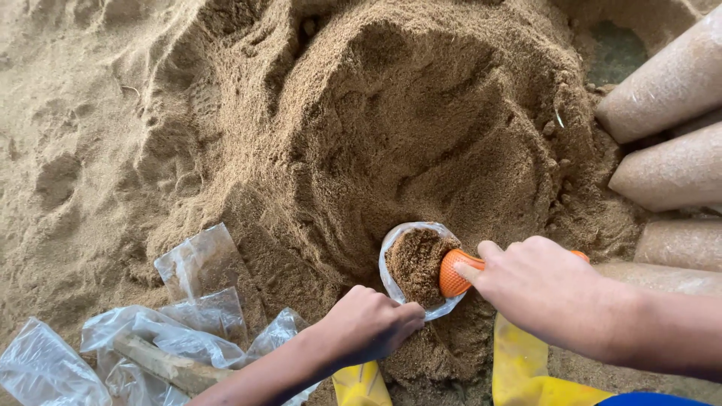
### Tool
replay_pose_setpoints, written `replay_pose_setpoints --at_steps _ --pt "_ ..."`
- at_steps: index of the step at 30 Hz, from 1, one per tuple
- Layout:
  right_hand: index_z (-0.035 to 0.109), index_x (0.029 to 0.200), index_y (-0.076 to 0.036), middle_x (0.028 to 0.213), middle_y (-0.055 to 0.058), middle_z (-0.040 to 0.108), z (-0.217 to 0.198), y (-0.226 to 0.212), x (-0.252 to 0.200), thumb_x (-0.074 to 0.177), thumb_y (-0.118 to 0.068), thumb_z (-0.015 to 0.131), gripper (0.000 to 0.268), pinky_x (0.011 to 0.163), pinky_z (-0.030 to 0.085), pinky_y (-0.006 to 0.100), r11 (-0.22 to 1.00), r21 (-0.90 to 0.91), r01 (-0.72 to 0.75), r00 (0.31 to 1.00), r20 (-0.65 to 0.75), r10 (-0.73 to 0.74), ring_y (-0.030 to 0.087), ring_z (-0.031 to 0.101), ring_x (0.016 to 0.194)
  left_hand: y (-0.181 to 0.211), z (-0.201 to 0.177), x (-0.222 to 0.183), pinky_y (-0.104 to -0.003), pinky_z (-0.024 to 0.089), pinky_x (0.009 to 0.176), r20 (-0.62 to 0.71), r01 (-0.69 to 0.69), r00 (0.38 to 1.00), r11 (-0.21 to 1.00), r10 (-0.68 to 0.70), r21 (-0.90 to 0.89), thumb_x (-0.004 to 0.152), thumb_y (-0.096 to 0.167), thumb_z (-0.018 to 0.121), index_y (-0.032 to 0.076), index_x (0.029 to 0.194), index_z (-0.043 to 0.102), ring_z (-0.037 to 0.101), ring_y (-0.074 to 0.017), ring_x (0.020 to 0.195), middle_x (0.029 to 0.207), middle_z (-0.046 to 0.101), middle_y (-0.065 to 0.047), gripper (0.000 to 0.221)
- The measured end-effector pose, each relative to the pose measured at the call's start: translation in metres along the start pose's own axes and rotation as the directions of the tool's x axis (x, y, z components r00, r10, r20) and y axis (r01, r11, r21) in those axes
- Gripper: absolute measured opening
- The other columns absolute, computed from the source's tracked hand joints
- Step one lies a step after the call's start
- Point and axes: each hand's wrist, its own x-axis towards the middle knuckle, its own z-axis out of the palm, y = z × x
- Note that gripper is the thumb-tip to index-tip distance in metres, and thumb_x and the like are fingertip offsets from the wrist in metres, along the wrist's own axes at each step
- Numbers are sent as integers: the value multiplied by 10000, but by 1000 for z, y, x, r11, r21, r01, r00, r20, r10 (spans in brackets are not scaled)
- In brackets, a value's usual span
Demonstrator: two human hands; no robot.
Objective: Filling a plastic bag with granular material using a small hand scoop
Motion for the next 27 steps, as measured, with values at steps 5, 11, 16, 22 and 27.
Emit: replay_pose_setpoints --at_steps 5,11,16,22,27 --pt "464 1305 -291 949 55 609 -32 11 -18 928 -114 543 424 621 555 559 1000 12 24 993 119 -26 356 728 759 0 3 -2 -502 449 368 27 26 999 999 -27 45 1053 254 583 153 894 582 569 -385 411 501 553 -106 189" --pt "407 1338 -334 975 36 584 -40 2 -12 993 -234 504 373 622 556 562 999 37 35 991 125 -40 344 730 761 -2 0 -1 -505 431 367 7 14 1000 1000 -15 22 1057 265 584 154 846 567 565 -381 411 477 525 -108 239" --pt "443 1303 -300 928 53 596 -21 -2 6 993 -211 500 328 613 548 560 999 33 43 995 86 -46 357 724 753 -3 0 -1 -505 449 369 7 14 1000 1000 -14 8 1048 271 585 150 868 617 591 -375 427 519 583 -94 219" --pt "321 1496 -376 1008 31 638 -40 14 -7 942 -170 546 633 677 594 541 1000 14 24 993 117 -25 340 753 838 -10 -1 -4 -479 513 439 10 58 998 998 -58 26 997 450 650 198 1055 694 692 -339 539 565 668 -100 263" --pt "232 1545 -510 1044 -13 702 -85 26 -21 1012 -378 423 581 793 580 479 994 -1 -112 954 278 108 288 739 951 -4 -26 -2 -420 445 398 -156 19 987 999 -25 -41 1030 427 615 186 944 630 611 -277 454 597 641 -30 256"
